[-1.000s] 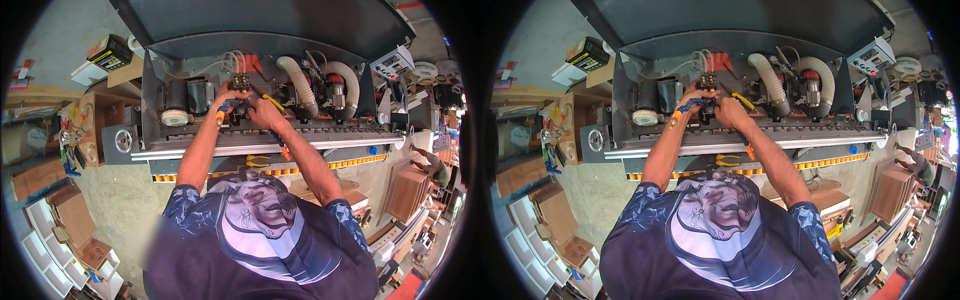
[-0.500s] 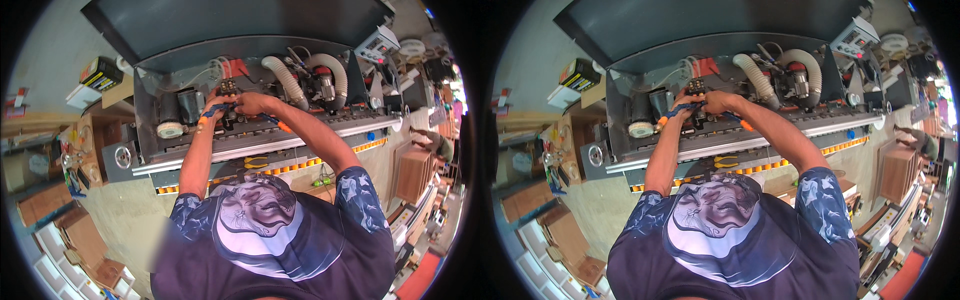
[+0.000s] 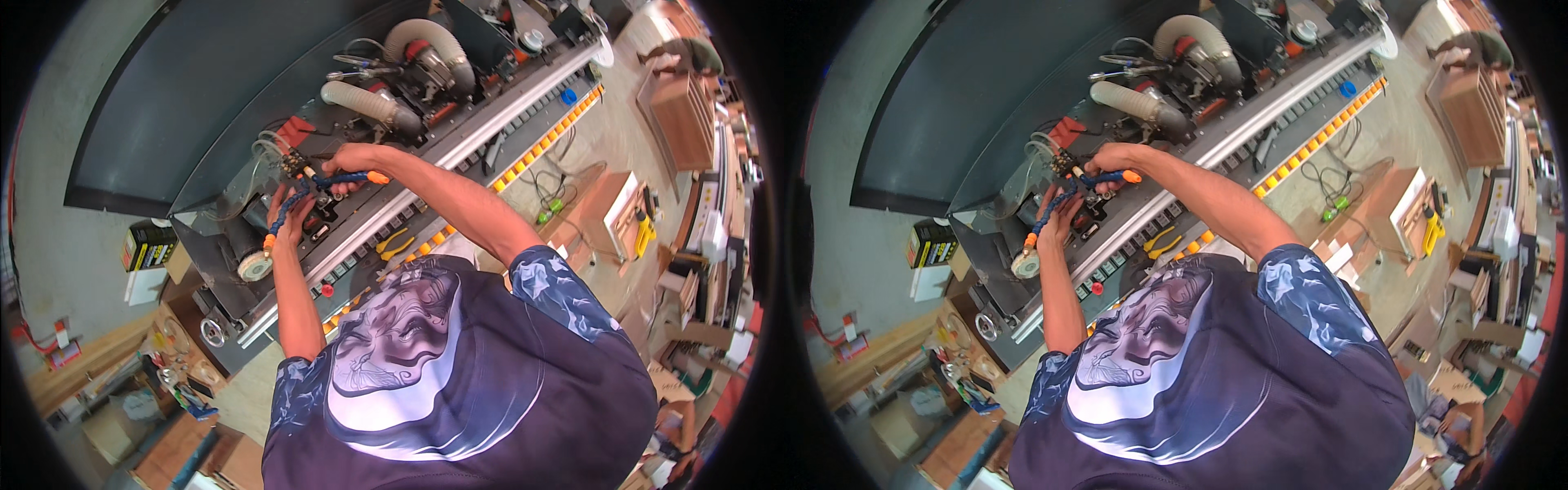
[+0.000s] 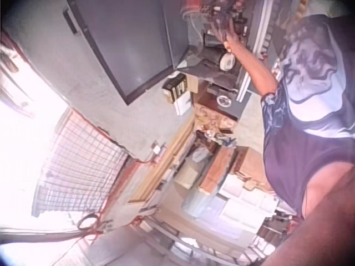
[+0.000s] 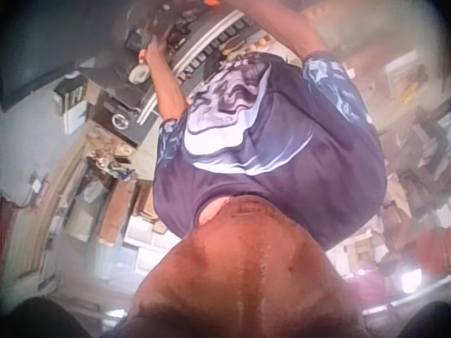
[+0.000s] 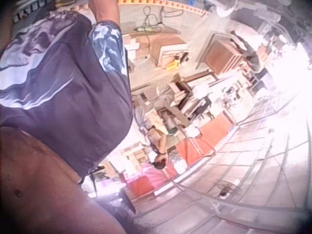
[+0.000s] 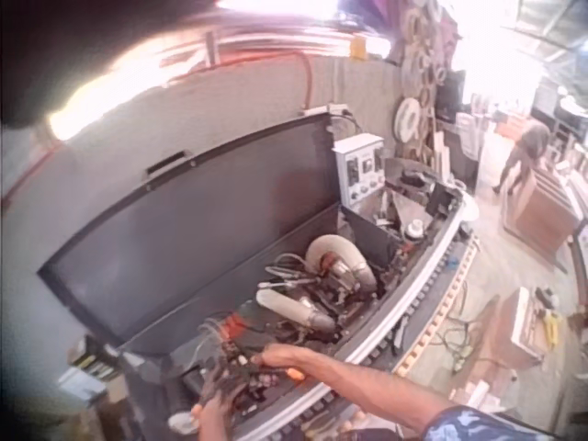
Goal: The person works on a large industrial machine, using pliers to adjust small components and connecting flexible hoses to the machine's internal parts. The person repeatedly handles the hoses and small parts, making adjustments throughout the clip.
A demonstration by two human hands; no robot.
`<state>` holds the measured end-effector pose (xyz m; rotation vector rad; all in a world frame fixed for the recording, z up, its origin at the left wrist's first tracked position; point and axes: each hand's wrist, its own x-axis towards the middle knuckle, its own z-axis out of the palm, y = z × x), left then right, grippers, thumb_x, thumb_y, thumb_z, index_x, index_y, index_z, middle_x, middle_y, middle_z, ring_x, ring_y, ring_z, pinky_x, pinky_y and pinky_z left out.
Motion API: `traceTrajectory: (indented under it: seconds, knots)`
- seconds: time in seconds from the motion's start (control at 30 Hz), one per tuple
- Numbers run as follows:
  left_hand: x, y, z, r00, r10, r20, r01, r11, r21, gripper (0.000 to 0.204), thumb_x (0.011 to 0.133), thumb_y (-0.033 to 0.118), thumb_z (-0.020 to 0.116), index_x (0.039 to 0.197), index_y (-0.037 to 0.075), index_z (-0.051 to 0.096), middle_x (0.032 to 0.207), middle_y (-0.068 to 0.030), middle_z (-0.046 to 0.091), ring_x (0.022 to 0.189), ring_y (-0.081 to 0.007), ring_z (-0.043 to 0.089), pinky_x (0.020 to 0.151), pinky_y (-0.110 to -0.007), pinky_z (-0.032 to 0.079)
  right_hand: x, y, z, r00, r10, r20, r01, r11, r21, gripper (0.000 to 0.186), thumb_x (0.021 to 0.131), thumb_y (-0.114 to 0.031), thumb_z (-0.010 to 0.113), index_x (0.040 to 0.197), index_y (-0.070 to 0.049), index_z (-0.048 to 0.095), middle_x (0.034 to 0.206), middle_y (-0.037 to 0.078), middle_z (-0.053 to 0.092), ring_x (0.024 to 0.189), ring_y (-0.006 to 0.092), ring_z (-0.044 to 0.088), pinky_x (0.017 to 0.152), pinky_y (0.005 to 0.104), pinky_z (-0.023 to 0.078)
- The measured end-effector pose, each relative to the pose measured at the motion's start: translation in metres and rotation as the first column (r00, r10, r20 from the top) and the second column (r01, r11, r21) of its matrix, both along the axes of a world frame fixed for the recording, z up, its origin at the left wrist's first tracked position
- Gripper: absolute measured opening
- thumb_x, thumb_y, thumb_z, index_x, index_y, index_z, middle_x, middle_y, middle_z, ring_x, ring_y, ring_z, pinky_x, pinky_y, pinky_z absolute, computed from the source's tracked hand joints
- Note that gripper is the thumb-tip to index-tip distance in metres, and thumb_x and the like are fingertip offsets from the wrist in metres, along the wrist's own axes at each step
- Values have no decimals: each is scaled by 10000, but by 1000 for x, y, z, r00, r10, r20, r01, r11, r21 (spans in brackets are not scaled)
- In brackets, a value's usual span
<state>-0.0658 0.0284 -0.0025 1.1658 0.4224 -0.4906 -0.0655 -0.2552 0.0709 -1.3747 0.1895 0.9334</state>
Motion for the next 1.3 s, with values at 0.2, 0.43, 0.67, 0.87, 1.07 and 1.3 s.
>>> traceTrajectory:
  seconds: [0.2, 0.43, 0.67, 0.87, 1.07, 1.3]
  knots:
    - [-70, 10, 38, 931, -328, 157, 92, 629, 772, 490, 1060, 183, 733, 1480, -40, 615, 1240, -218, 775, 1163, -330, 767, 972, -388, 610, -12, -2, -11, 979, -172, -107, 184, 975, 121, 424, 1178, -316, 478, 1086, 62, 647, 811, 161, 759, 556, 163, 668, 510, 284, 580]
    - [-149, -69, 133, 659, -482, 577, -261, 574, 776, 329, 994, 168, 795, 1283, 13, 760, 1200, -192, 789, 1080, -329, 772, 953, -442, 596, -28, -17, 4, 978, -194, -81, 206, 962, 178, 436, 1173, -299, 509, 1246, 105, 656, 1031, 206, 781, 765, 216, 757, 599, 289, 602]
    - [-88, -159, 136, 184, -613, 768, -268, 721, 640, 377, 929, 132, 866, 1276, 66, 734, 1244, -127, 781, 1151, -333, 741, 1059, -417, 547, -33, -49, -30, 955, -264, 138, 260, 965, 43, 360, 1140, -267, 560, 1211, 44, 727, 1012, 117, 770, 821, 180, 753, 692, 301, 588]
    - [-73, -155, 105, 191, -626, 756, -102, 754, 649, 239, 932, 178, 843, 1137, 108, 741, 1080, -52, 763, 980, -277, 694, 908, -395, 506, -139, -112, 56, 579, -641, 504, 733, 680, 21, 271, 1078, -226, 633, 1123, 10, 759, 968, 55, 764, 812, 134, 735, 718, 291, 579]
    - [-68, -159, 97, 160, -605, 780, -114, 773, 624, 208, 953, 206, 829, 1139, 130, 774, 1060, -46, 752, 938, -255, 659, 890, -388, 478, -245, -149, -41, 758, -111, 643, 583, 558, -591, 158, 962, -157, 724, 1009, -16, 778, 870, 184, 787, 817, 292, 786, 761, 400, 607]
    - [-64, -162, 102, 159, -608, 778, -67, 780, 622, 223, 978, 264, 810, 1156, 133, 781, 1090, -37, 760, 1008, -258, 668, 916, -392, 471, -241, -67, -98, 791, -42, 610, 584, 347, -734, 229, 946, -111, 679, 1161, -33, 694, 1087, 248, 695, 944, 495, 718, 830, 579, 587]
